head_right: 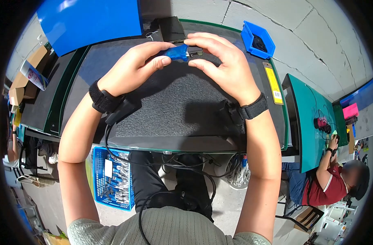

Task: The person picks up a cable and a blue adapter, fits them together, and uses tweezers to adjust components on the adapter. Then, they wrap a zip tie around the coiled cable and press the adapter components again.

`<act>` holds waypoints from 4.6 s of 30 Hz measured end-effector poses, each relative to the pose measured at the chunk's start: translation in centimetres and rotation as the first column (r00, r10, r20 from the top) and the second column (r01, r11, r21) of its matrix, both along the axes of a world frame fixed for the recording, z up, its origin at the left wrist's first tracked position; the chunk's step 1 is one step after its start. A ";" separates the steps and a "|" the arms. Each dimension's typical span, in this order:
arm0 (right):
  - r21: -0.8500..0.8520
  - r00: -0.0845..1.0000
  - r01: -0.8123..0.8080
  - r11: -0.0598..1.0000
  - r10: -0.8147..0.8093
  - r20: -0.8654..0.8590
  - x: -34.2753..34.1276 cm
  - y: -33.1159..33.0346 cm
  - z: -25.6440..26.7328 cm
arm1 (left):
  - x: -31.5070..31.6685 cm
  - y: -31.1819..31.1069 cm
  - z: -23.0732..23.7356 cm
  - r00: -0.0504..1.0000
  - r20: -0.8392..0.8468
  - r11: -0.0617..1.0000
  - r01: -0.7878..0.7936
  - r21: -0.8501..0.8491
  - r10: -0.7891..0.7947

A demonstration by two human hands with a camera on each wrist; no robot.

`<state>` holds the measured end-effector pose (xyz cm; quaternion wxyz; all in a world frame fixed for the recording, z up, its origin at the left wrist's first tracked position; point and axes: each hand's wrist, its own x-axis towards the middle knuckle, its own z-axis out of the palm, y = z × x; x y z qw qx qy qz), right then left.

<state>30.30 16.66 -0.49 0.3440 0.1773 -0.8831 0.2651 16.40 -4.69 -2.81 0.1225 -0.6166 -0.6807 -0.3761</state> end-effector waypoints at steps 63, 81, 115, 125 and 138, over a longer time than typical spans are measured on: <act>-0.309 0.971 -0.057 0.949 0.125 0.205 0.9 -1.1 -0.5 | 1.0 -0.3 1.4 1.000 -0.001 1.000 0.023 0.017 -0.023; -0.411 0.970 -0.070 0.909 0.158 0.185 0.7 -0.9 -0.5 | 0.7 -0.3 1.6 0.990 0.131 0.999 -0.049 -0.002 0.049; -0.091 0.991 -0.130 0.987 0.126 -0.046 1.6 -2.5 0.5 | 0.7 -0.2 1.2 0.973 0.185 0.983 0.159 -0.087 -0.140; -0.022 0.995 -0.085 0.996 0.083 -0.060 1.4 -3.1 0.0 | 0.5 -0.1 0.7 0.971 0.178 0.978 0.181 -0.101 -0.162; 0.041 0.983 -0.183 0.982 0.182 0.035 1.6 -4.1 -0.3 | 0.4 0.1 0.8 0.953 0.077 0.940 0.302 -0.157 -0.293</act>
